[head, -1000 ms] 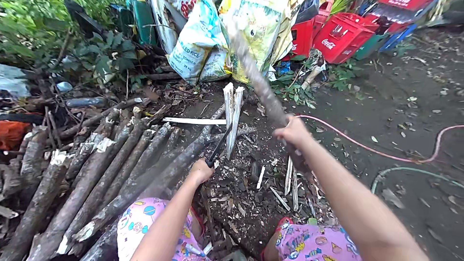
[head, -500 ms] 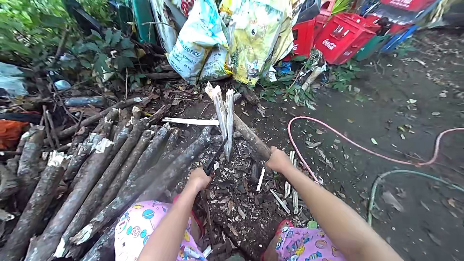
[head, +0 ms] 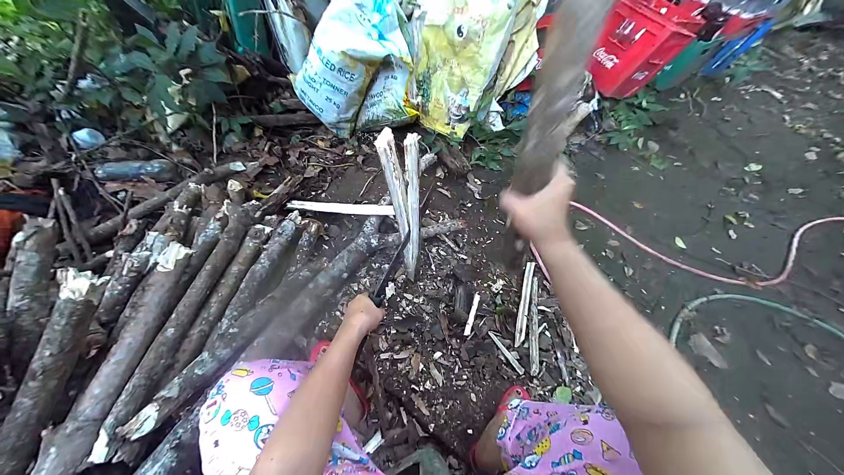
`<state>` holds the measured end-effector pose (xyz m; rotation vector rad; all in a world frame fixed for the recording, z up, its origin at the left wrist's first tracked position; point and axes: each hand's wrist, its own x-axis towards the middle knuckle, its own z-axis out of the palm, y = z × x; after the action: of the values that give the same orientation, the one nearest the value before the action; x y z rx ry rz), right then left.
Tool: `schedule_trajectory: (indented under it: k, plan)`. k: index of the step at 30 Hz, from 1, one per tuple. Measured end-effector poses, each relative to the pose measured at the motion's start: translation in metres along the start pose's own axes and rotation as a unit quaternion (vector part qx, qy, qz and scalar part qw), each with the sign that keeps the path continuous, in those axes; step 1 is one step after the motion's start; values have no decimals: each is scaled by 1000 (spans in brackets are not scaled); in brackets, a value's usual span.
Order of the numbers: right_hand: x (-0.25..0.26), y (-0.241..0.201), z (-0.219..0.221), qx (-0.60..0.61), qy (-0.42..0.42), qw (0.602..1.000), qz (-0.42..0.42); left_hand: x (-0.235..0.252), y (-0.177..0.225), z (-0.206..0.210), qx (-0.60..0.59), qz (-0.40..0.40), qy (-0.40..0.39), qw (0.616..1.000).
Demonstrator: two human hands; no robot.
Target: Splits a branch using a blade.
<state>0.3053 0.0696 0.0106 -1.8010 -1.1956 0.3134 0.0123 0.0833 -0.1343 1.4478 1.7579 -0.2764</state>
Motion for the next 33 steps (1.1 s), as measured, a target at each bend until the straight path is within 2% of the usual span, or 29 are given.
schedule_trajectory:
  k: [1,3,4,5,7,9,13,16,18,20,21,22,23,24,26,27,28,33]
  plan:
    - [-16,27,19,-95,-95,989,61,0,-1,0,2,0,1,1000]
    - [-39,77,58,-285,-310,893,161,1,-3,0,24,-5,-5,1000]
    - [-46,93,72,-319,-363,855,187,3,-7,-1,35,-8,-10,999]
    - [-55,104,82,-320,-383,843,203,7,-12,-1,38,-10,-16,999]
    - [-67,106,91,-281,-375,858,212,12,-19,2,27,-18,-19,999]
    - [-66,96,90,-187,-357,889,217,13,-21,5,8,-24,-15,1000]
    - [-34,49,53,-74,-280,943,163,12,-17,3,3,-29,-18,999]
    - [1,1,16,-8,-130,991,43,15,-9,6,12,-34,-19,999]
    - [22,-26,1,55,-20,998,-32,18,-1,10,10,-35,-18,999]
    - [31,-26,9,93,56,992,-68,22,3,12,12,-35,-20,999]
    - [25,-13,20,82,57,994,-54,24,4,12,17,-33,-20,999]
    - [11,10,35,38,17,999,-9,25,5,13,23,-31,-19,999]
    - [-8,43,53,-39,-64,996,56,26,4,14,27,-26,-17,999]
    - [-24,79,73,-138,-167,969,118,28,2,16,28,-20,-13,999]
    - [-43,124,99,-306,-340,867,197,32,2,19,40,-19,-15,999]
    - [-48,130,105,-333,-375,838,214,34,-1,20,45,-20,-16,999]
    - [-53,132,108,-334,-387,830,221,35,-4,23,45,-24,-17,999]
    - [-35,102,84,-156,-337,905,209,38,-5,28,34,-34,-24,999]
